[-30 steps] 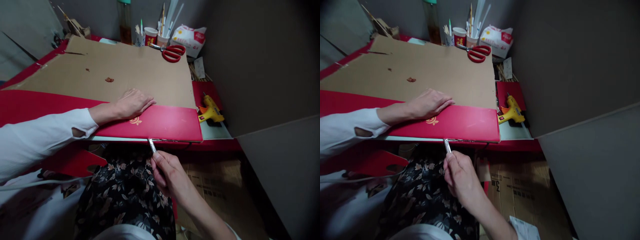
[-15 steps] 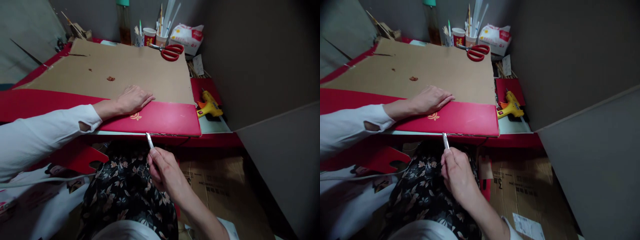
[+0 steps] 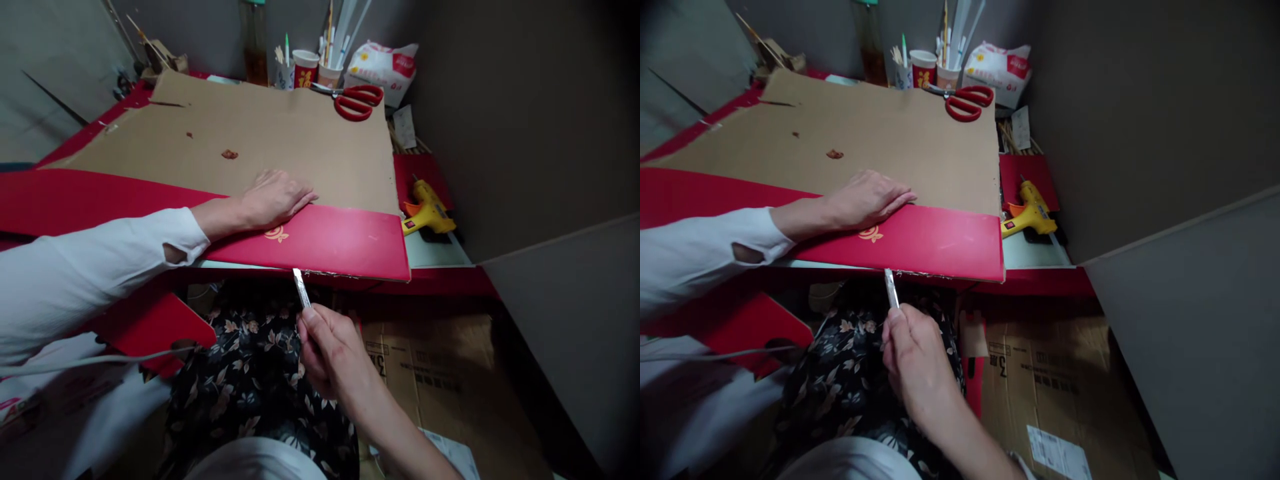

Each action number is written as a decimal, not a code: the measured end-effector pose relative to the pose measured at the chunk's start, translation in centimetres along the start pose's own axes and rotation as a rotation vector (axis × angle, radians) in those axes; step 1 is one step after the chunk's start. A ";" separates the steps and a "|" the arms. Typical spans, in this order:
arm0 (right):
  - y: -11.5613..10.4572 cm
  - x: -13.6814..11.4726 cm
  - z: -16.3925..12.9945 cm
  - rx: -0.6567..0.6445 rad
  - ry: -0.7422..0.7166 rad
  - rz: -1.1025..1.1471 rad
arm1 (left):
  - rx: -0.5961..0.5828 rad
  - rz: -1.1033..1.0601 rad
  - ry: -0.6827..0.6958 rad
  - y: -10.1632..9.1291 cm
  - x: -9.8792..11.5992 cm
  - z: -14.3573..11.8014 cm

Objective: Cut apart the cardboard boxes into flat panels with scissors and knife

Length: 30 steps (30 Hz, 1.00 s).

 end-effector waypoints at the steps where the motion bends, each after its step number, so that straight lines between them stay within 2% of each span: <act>1: 0.0 -0.1 -0.1 -0.003 0.010 0.000 | 0.002 0.000 -0.001 0.0 0.0 0.0; 8: 0.7 0.0 0.5 0.015 -0.003 0.088 | 0.006 -0.004 -0.042 -0.1 0.1 0.2; 18: 1.3 0.1 0.6 0.044 -0.005 0.083 | 0.006 -0.017 -0.048 -0.4 0.3 0.0; 30: 1.6 0.5 0.4 0.085 -0.024 -0.040 | 0.010 -0.026 -0.047 -0.3 0.5 -0.3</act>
Point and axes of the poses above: each hand's wrist, its own z-axis towards the middle knuckle, its own y-axis out of the palm, x = y × z, the point moved 2 cm from there along z, towards the middle knuckle, and after that the axes turned 11 degrees about y, right-handed, at the moved point
